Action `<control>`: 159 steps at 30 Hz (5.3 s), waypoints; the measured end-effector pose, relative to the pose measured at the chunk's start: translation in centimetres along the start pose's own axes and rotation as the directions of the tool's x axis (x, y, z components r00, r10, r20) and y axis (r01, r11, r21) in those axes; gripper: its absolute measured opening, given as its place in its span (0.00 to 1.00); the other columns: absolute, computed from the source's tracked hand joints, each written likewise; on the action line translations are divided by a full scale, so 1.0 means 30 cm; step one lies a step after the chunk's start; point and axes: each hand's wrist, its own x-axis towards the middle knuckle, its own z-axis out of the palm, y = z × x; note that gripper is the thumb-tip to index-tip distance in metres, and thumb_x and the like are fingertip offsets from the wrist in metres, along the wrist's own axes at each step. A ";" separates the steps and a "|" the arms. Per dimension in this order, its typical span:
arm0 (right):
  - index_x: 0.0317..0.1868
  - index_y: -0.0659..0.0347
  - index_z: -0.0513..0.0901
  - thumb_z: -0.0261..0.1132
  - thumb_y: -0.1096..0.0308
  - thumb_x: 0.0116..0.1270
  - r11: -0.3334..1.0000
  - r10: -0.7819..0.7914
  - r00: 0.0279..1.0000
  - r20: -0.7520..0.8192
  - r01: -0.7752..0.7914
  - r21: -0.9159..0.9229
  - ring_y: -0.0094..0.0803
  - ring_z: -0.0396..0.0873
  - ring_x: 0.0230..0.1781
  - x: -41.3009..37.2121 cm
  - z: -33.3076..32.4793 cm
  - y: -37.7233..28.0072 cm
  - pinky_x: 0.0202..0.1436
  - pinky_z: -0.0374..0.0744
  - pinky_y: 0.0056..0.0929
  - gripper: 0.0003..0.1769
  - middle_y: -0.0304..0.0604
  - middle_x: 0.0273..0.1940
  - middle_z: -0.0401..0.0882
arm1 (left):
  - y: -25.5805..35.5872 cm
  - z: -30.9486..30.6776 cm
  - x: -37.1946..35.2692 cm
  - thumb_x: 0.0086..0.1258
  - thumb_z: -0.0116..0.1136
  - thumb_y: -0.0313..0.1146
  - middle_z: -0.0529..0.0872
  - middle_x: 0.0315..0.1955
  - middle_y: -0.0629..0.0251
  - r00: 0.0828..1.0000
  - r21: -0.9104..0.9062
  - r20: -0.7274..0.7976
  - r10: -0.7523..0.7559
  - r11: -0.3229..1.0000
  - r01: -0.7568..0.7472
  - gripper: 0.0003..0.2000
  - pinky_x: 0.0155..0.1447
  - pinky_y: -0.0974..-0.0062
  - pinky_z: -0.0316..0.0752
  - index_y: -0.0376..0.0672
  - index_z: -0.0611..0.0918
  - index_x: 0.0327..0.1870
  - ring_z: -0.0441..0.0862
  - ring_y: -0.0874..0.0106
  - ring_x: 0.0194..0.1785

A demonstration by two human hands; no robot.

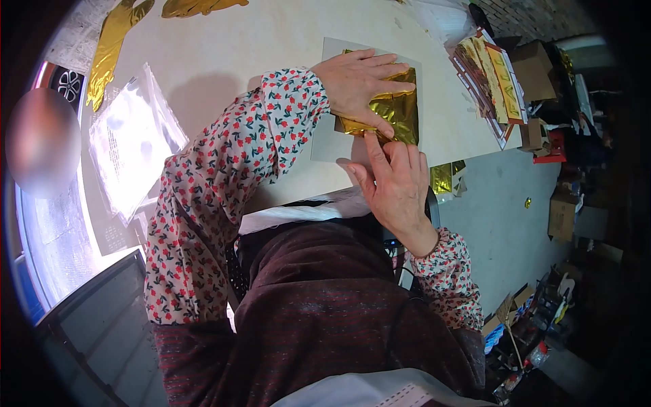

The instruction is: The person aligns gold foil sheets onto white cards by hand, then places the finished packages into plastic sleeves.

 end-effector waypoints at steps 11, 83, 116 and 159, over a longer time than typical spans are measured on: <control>0.53 0.61 0.85 0.72 0.72 0.59 0.996 0.005 1.000 -0.021 -0.003 0.094 0.38 0.73 0.37 0.038 0.014 0.013 0.39 0.71 0.35 0.19 0.41 0.36 0.73 | -0.006 0.003 -0.008 0.65 0.55 0.67 0.54 0.80 0.63 1.000 0.003 0.013 0.005 1.000 -0.005 0.41 0.83 0.51 0.44 0.60 0.63 0.78 0.48 0.58 0.82; 0.56 0.57 0.82 0.66 0.43 0.63 0.998 0.052 0.993 0.110 -0.049 -0.030 0.40 0.71 0.38 0.010 -0.015 -0.016 0.41 0.70 0.37 0.30 0.44 0.37 0.71 | -0.007 -0.002 0.004 0.54 0.63 0.71 0.53 0.80 0.61 0.999 -0.038 0.036 0.021 0.999 -0.019 0.51 0.82 0.50 0.42 0.60 0.60 0.79 0.46 0.58 0.82; 0.45 0.62 0.83 0.67 0.73 0.54 0.973 -0.219 0.972 -0.090 0.225 0.060 0.35 0.75 0.40 0.118 0.038 0.022 0.41 0.72 0.33 0.16 0.39 0.41 0.78 | -0.009 -0.003 -0.004 0.54 0.69 0.39 0.53 0.80 0.63 0.999 0.003 0.047 0.019 1.000 -0.019 0.48 0.83 0.51 0.44 0.65 0.58 0.79 0.47 0.59 0.82; 0.72 0.68 0.66 0.64 0.61 0.70 0.937 0.042 0.994 0.098 -0.073 0.340 0.50 0.59 0.77 -0.101 -0.078 0.218 0.76 0.59 0.50 0.35 0.56 0.74 0.64 | 0.001 -0.058 -0.023 0.51 0.64 0.73 0.54 0.79 0.56 0.997 -0.060 0.053 0.050 0.997 -0.047 0.54 0.81 0.48 0.44 0.55 0.61 0.79 0.46 0.54 0.82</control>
